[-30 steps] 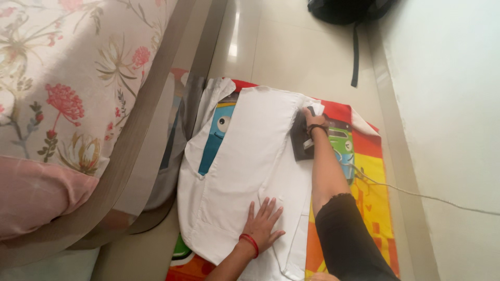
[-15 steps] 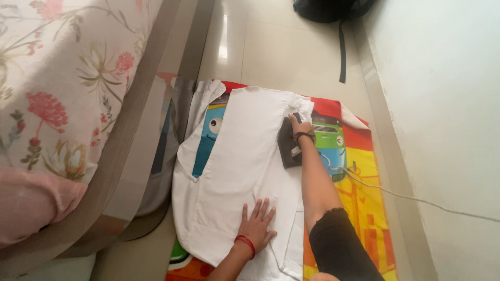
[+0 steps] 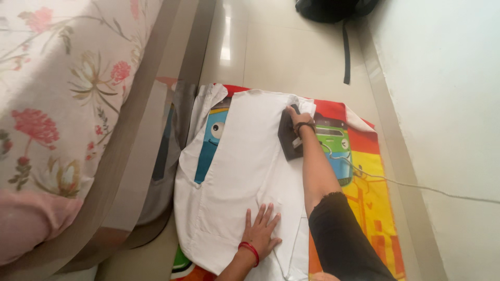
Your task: The person irons a white shirt using an iron while sitting on the floor, periodically folding the sleeves and the body of the shirt.
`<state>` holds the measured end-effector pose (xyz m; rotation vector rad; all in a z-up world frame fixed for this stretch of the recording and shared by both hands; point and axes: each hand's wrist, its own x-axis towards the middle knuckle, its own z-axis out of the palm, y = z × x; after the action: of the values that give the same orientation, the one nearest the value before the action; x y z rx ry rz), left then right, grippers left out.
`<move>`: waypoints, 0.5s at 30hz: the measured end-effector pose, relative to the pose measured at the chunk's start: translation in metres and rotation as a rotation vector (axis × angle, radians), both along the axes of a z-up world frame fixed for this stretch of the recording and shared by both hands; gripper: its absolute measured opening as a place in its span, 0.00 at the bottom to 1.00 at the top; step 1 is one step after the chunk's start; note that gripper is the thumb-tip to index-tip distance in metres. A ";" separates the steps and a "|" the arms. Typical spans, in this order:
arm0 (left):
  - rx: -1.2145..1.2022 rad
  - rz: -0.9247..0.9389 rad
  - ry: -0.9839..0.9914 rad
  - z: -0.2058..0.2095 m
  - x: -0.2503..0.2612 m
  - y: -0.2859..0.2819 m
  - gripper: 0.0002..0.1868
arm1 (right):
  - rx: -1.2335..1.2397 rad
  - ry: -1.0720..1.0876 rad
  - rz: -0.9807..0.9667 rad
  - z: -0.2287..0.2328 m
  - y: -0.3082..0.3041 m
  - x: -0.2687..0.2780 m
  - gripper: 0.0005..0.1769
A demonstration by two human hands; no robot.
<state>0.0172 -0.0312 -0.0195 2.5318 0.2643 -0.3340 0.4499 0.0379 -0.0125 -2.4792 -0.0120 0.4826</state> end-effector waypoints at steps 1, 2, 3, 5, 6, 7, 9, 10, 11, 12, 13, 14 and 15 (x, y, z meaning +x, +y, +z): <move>0.008 -0.004 -0.006 -0.001 -0.001 0.001 0.41 | 0.005 -0.022 0.025 -0.005 -0.001 -0.002 0.55; 0.012 -0.008 -0.011 -0.002 -0.002 0.001 0.40 | 0.004 -0.025 0.026 -0.010 -0.004 -0.007 0.55; 0.010 -0.007 -0.013 -0.004 -0.002 0.000 0.40 | 0.052 -0.071 0.060 -0.014 -0.008 -0.014 0.56; 0.018 -0.008 -0.042 -0.009 -0.003 0.001 0.38 | 0.102 -0.120 0.086 -0.016 -0.022 -0.033 0.57; 0.019 -0.013 -0.047 -0.012 -0.003 0.003 0.38 | 0.030 -0.040 0.131 -0.014 -0.029 -0.044 0.57; 0.024 -0.020 -0.063 -0.014 -0.004 0.006 0.37 | -0.041 0.040 0.175 -0.012 -0.039 -0.056 0.58; 0.028 -0.031 -0.084 -0.017 -0.005 0.007 0.36 | -0.082 0.000 0.227 -0.010 -0.060 -0.085 0.60; 0.037 -0.034 -0.073 -0.017 -0.006 0.007 0.36 | -0.082 -0.001 0.224 -0.008 -0.072 -0.098 0.60; 0.046 -0.036 -0.062 -0.017 -0.007 0.007 0.36 | -0.122 -0.006 0.224 -0.006 -0.086 -0.110 0.59; 0.046 -0.036 -0.062 -0.016 -0.008 0.007 0.36 | -0.162 -0.008 0.228 -0.005 -0.095 -0.122 0.58; 0.040 -0.034 -0.054 -0.015 -0.008 0.007 0.37 | -0.162 -0.008 0.228 -0.005 -0.102 -0.131 0.58; 0.032 -0.033 -0.044 -0.013 -0.008 0.006 0.38 | -0.209 -0.049 0.206 -0.005 -0.111 -0.140 0.58; 0.029 -0.033 -0.041 -0.011 -0.008 0.006 0.38 | -0.256 -0.090 0.185 -0.004 -0.116 -0.144 0.58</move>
<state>0.0087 -0.0252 -0.0301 2.5706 0.2136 -0.2923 0.3062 -0.0780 -0.0168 -2.7647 -0.2304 0.4737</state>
